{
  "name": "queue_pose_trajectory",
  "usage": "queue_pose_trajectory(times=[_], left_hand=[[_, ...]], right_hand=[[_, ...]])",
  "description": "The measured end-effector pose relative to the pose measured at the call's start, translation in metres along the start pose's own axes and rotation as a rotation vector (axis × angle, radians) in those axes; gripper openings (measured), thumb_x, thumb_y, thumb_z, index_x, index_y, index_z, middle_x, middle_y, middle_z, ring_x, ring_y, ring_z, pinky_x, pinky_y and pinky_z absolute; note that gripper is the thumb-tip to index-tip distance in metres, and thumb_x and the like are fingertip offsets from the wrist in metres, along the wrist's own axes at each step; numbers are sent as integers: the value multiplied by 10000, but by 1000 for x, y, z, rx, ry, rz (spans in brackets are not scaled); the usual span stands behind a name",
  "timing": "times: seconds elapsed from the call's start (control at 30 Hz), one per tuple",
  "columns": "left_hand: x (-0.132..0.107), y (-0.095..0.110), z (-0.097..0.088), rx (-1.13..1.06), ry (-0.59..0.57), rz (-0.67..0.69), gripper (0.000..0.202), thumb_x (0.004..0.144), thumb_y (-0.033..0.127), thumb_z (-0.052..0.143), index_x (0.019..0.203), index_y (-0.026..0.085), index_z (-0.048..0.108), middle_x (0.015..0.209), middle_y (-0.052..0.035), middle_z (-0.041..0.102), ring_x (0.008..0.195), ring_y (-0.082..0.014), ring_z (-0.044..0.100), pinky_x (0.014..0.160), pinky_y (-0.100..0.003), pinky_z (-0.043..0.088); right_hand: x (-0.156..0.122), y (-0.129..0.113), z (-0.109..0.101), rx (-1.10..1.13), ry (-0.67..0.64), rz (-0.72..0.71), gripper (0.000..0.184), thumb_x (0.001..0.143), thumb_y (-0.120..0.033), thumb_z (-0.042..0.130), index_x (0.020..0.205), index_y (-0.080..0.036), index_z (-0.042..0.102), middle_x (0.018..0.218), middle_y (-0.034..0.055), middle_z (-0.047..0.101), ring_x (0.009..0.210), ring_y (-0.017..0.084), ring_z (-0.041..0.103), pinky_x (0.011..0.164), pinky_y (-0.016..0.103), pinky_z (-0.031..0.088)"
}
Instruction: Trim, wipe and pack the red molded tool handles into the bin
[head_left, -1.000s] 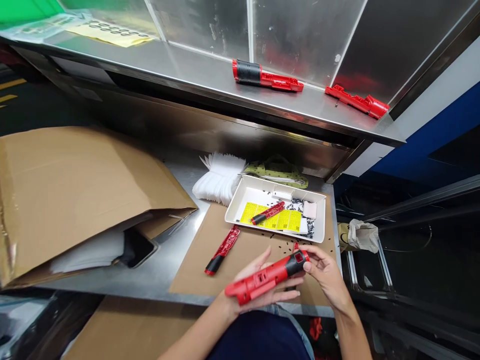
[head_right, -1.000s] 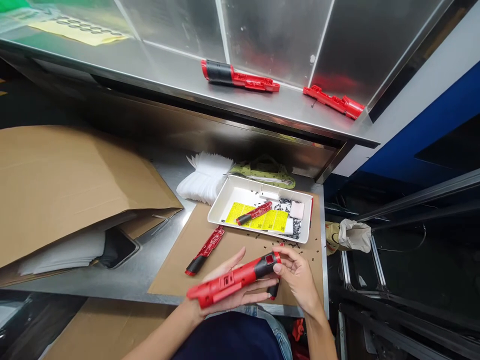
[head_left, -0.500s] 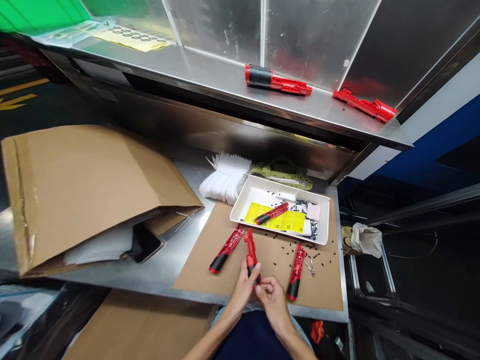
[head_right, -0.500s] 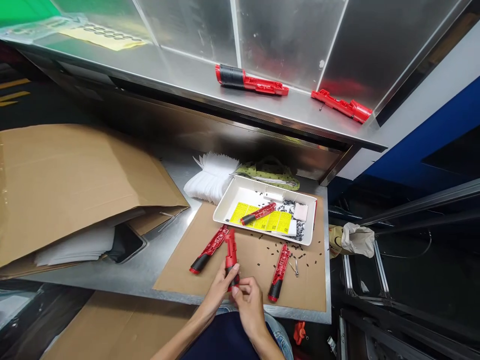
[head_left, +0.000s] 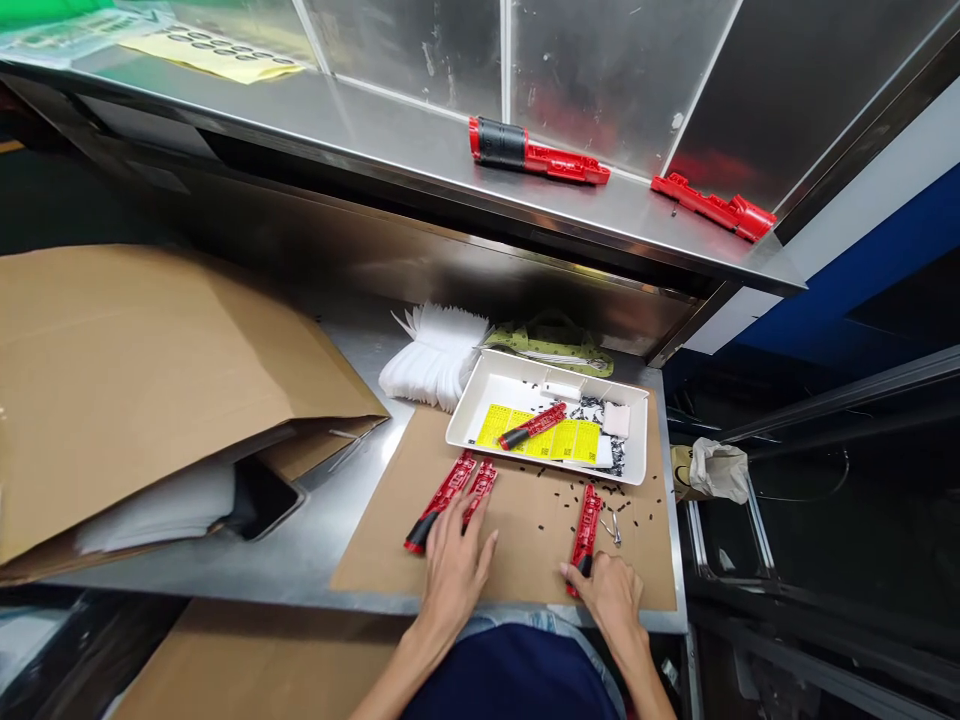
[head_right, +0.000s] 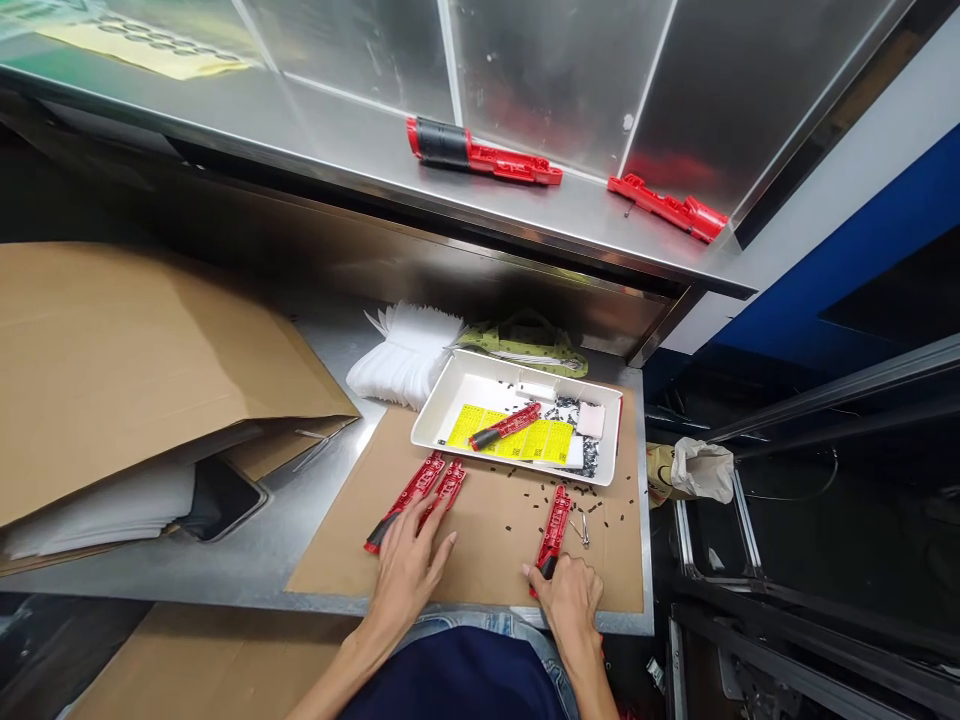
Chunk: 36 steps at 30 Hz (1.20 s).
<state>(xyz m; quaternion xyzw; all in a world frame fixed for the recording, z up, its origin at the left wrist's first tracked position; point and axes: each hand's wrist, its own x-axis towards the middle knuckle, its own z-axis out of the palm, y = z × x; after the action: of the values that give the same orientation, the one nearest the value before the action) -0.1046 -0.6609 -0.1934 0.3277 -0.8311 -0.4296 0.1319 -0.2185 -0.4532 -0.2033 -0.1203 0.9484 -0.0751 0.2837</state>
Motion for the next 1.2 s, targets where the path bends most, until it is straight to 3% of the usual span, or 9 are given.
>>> queue_pose_trajectory(times=[0.1,0.23,0.37,0.5,0.63,0.77,0.93,1.1,1.2], left_hand=[[2,24,4,-254,-180,-121,498,874,466,551,1297,209,602,1345,-150,586,1334,-329,476,1155,-491,315],[9,41,17,-598,-395,-407,687,753,597,675,1263,140,617,1246,-189,649,1280,-341,531,1142,-466,330],[3,58,22,-716,-557,-485,662,782,679,619,1129,119,688,1171,-203,697,1206,-329,601,1044,-446,445],[-8,84,17,-1064,-792,-585,608,800,634,663,1132,124,677,1134,-172,719,874,-258,712,726,-342,556],[-3,99,6,-1310,-647,-618,655,751,466,810,1274,138,588,1085,-128,738,939,-229,715,798,-289,549],[10,110,-10,-1453,-671,-750,661,824,371,770,1378,172,468,936,-73,743,836,-196,739,738,-287,590],[14,136,-25,-1488,-670,-783,422,895,363,684,1219,112,584,960,-99,727,762,-161,724,648,-228,595],[10,158,-37,-1501,-684,-700,415,952,422,562,1172,82,654,1045,-146,725,777,-165,695,702,-257,583],[6,166,-43,-1520,-709,-595,468,919,361,615,1339,156,589,1142,-128,709,851,-173,681,735,-276,571]], right_hand=[[6,4,6,189,-27,28,421,828,-589,565,637,-215,559,724,136,672,770,306,666,702,388,450],[2,10,1,556,-183,-72,667,760,-867,374,545,-236,394,517,-16,436,516,140,445,542,270,366],[-20,3,-7,863,-374,-246,804,665,-971,367,721,-193,561,569,-44,422,509,95,371,499,220,351],[-25,2,-13,912,-452,-329,844,654,-972,405,741,-163,626,579,7,539,488,113,482,486,232,401],[3,21,-23,793,-188,-221,730,805,-844,394,816,-159,645,706,83,642,647,207,621,566,290,471],[33,29,-25,640,152,-94,294,836,-446,619,985,-195,652,1039,131,635,1064,295,600,846,365,465],[43,17,-26,625,269,-74,214,817,-381,632,717,-195,593,836,100,638,908,283,654,843,391,479],[0,7,-67,844,388,-141,552,878,-603,535,1211,-163,522,966,92,666,813,208,701,768,348,566],[-52,-4,-97,1168,532,-282,485,876,-437,682,1269,-211,509,1070,91,696,925,215,736,828,339,594]])
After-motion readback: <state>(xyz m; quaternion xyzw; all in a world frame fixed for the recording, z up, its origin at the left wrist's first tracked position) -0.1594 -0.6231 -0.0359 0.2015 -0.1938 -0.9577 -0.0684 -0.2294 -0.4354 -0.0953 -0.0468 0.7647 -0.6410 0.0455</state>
